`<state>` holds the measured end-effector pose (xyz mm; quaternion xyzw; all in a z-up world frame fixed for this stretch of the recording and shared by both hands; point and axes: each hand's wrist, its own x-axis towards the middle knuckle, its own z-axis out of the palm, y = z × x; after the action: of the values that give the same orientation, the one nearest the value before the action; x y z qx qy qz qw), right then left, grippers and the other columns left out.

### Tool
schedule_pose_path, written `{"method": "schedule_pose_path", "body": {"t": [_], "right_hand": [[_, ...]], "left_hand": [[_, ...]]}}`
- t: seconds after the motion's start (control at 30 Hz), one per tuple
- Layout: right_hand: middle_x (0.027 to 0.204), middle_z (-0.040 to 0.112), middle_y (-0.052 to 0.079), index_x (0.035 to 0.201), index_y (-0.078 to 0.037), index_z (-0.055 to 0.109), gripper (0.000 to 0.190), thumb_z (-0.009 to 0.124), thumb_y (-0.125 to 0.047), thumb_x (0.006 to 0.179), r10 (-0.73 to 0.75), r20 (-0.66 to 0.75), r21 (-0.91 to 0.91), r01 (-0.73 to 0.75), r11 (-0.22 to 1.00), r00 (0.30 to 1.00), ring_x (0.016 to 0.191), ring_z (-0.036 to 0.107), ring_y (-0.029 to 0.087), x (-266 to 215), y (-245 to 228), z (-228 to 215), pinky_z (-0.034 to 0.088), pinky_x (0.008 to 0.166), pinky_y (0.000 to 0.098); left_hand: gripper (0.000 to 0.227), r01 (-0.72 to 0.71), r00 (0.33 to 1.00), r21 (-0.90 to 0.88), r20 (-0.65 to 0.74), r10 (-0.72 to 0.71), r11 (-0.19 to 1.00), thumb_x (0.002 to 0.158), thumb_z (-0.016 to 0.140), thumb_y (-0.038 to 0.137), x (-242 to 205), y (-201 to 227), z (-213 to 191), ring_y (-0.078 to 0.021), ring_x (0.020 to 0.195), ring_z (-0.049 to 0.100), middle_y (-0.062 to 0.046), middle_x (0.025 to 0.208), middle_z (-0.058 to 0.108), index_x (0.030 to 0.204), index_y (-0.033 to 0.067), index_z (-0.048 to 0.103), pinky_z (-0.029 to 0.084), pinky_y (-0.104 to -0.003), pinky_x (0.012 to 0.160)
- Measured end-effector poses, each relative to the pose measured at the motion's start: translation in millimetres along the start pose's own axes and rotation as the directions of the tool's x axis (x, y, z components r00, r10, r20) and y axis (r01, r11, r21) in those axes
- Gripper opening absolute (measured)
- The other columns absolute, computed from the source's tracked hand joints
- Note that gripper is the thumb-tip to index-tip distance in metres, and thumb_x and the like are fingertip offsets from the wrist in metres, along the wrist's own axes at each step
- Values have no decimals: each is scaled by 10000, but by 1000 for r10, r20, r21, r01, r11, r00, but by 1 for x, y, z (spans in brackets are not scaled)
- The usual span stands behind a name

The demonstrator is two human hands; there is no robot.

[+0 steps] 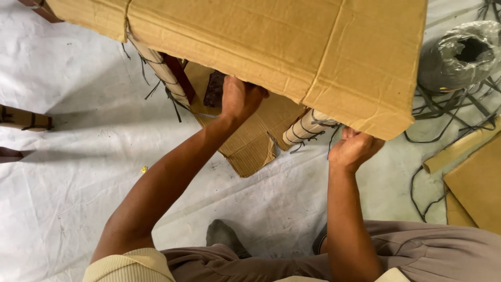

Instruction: The person wraps and secures cardboard protection on a wooden chair using plastic ties.

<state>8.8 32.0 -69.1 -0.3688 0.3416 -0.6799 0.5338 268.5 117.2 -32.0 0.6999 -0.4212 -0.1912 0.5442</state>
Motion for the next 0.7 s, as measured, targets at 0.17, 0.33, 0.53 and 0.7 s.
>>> {"method": "schedule_pose_path", "body": {"t": [0.17, 0.33, 0.53, 0.7], "right_hand": [[1261, 601, 48, 1382, -70, 525, 376, 622, -245, 1064, 91, 122, 23, -95, 995, 988, 1057, 558, 150, 19, 17, -6, 464, 879, 311], [1584, 457, 41, 1538, -132, 406, 600, 667, -335, 1038, 294, 284, -86, -281, 956, 913, 1451, 463, 231, 48, 27, -18, 427, 1214, 435], [1542, 535, 57, 1498, -159, 475, 568, 575, -439, 1014, 524, 308, 57, -565, 823, 794, 1379, 555, 269, 77, 16, 3, 541, 1107, 474], [1565, 531, 91, 1525, -134, 465, 599, 543, -470, 1036, 489, 412, 170, -593, 787, 768, 1408, 553, 309, 77, 17, 3, 548, 1126, 509]], "left_hand": [[203, -42, 991, 73, -120, 51, 996, 877, 752, 146, 17, -39, 62, -276, 935, 715, -149, 993, 766, 1030, 22, 703, 570, -396, 801], [254, -237, 968, 248, 137, 208, 939, 951, 729, 298, 20, -26, 68, -326, 1116, 672, -145, 1161, 742, 1139, 127, 733, 541, -444, 922], [276, -232, 968, 270, 156, 195, 934, 952, 725, 311, 24, -9, 60, -324, 1123, 673, -142, 1179, 738, 1157, 126, 729, 544, -444, 930], [294, -227, 966, 288, 187, 178, 930, 953, 722, 322, 26, -16, 58, -322, 1129, 674, -139, 1194, 734, 1172, 126, 725, 547, -444, 936]]}}
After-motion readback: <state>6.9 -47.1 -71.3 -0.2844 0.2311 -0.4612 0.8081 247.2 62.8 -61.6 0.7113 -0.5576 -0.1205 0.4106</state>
